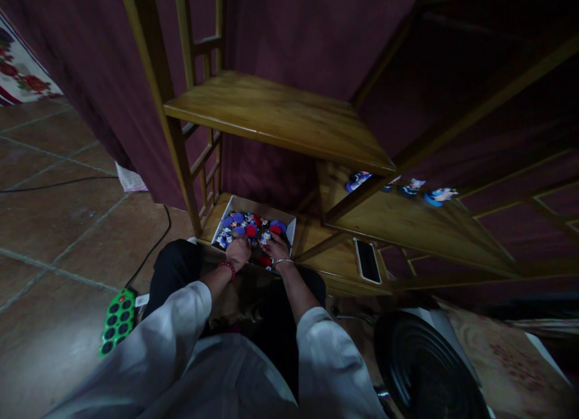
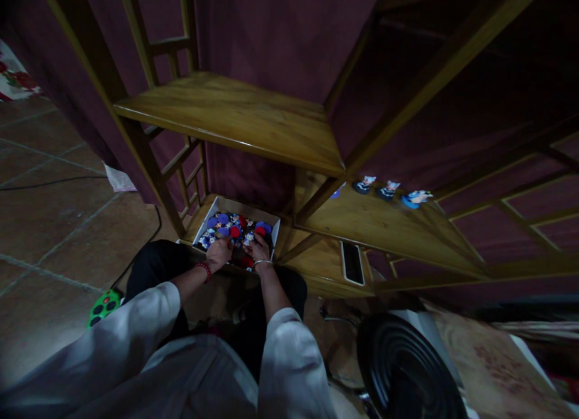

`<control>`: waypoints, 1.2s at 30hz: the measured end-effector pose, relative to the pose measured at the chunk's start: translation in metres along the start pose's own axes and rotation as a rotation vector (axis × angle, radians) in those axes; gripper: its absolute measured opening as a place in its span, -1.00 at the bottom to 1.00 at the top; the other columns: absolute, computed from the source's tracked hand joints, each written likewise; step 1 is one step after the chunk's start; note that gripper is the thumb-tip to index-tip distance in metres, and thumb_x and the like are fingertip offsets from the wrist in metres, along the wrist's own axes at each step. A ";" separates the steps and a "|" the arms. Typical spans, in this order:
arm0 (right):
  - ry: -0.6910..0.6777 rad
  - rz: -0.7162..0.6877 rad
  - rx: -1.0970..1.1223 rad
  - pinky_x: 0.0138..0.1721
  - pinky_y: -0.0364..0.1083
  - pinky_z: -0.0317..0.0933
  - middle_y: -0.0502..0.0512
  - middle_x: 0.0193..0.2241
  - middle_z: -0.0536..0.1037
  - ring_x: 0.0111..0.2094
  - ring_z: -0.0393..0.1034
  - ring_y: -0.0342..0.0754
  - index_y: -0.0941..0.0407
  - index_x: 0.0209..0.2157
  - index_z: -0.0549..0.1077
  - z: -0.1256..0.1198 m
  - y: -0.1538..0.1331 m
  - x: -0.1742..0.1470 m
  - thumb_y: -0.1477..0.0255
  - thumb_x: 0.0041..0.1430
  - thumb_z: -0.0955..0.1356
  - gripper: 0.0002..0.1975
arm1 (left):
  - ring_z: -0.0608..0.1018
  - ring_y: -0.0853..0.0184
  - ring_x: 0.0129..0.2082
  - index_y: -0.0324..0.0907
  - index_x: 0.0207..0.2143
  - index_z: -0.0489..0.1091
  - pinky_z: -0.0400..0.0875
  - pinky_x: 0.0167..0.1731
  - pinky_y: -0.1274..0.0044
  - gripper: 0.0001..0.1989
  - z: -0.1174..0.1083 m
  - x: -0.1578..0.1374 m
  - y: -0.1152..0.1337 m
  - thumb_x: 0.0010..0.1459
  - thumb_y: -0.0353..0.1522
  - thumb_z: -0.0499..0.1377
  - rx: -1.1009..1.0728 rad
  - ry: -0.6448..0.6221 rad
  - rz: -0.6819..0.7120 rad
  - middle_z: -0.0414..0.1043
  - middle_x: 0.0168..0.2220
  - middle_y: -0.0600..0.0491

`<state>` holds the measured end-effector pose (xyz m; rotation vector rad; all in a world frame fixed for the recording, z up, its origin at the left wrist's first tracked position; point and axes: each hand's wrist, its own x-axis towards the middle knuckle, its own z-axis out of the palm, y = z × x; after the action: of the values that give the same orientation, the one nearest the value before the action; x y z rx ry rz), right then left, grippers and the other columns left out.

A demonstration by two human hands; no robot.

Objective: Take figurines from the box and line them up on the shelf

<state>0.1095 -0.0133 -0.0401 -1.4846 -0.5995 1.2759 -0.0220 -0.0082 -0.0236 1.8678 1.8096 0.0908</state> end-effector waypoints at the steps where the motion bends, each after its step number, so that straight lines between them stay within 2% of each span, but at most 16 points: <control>1: 0.001 0.014 0.012 -0.58 -0.23 0.31 -0.03 -0.59 0.51 -0.61 0.41 -0.18 0.13 -0.15 0.39 -0.001 0.001 -0.001 0.53 -0.12 0.38 -0.61 | 0.50 0.27 -0.22 -0.19 -0.07 0.30 0.32 -0.27 0.54 -0.67 0.000 -0.001 0.000 0.18 -0.37 -0.12 0.005 0.001 0.005 0.47 -0.25 -0.10; 9: 0.018 0.052 0.085 -0.61 -0.25 0.31 -0.03 -0.55 0.52 -0.60 0.41 -0.18 0.13 -0.16 0.38 -0.003 0.002 -0.010 0.47 -0.17 0.43 -0.57 | 0.50 0.23 -0.21 -0.13 0.04 0.21 0.33 -0.26 0.51 -0.61 0.002 -0.007 -0.005 0.16 -0.35 -0.09 0.020 0.031 0.078 0.47 -0.25 -0.08; 18: 0.055 -0.030 0.067 -0.63 -0.24 0.29 -0.02 -0.55 0.51 -0.59 0.42 -0.16 0.14 -0.18 0.39 -0.004 0.009 -0.013 0.38 -0.19 0.45 -0.55 | 0.48 0.28 -0.16 -0.02 0.20 -0.16 0.32 -0.21 0.50 -0.43 0.004 -0.005 -0.013 0.14 -0.40 -0.09 0.058 -0.085 0.244 0.41 -0.10 -0.01; 25: 0.054 -0.045 0.083 -0.65 -0.26 0.27 -0.02 -0.54 0.53 -0.60 0.42 -0.17 0.15 -0.16 0.39 -0.005 0.013 -0.013 0.37 -0.23 0.46 -0.51 | 0.47 0.26 -0.15 -0.07 0.22 -0.27 0.32 -0.20 0.50 -0.36 -0.002 -0.007 -0.013 0.12 -0.40 -0.08 0.053 -0.125 0.290 0.40 -0.09 -0.03; 33: 0.001 -0.036 0.040 -0.59 -0.26 0.29 -0.02 -0.49 0.54 -0.55 0.42 -0.18 0.12 -0.18 0.42 -0.007 0.018 -0.012 0.40 -0.22 0.45 -0.55 | 0.42 0.26 -0.07 -0.06 0.21 -0.17 0.28 -0.14 0.53 -0.37 -0.006 -0.013 -0.012 0.09 -0.43 -0.05 0.008 -0.108 0.314 0.32 0.01 -0.02; 36: -0.017 -0.055 0.003 -0.53 -0.23 0.32 -0.01 -0.42 0.54 -0.48 0.44 -0.16 0.12 -0.20 0.43 -0.007 0.022 -0.009 0.36 -0.23 0.44 -0.56 | 0.45 0.24 -0.11 -0.06 0.21 -0.13 0.29 -0.16 0.50 -0.38 -0.003 -0.012 -0.014 0.09 -0.44 -0.04 -0.015 -0.096 0.292 0.36 -0.04 -0.03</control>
<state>0.1081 -0.0313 -0.0568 -1.4464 -0.6453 1.2472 -0.0371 -0.0186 -0.0230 2.0772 1.4602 0.1169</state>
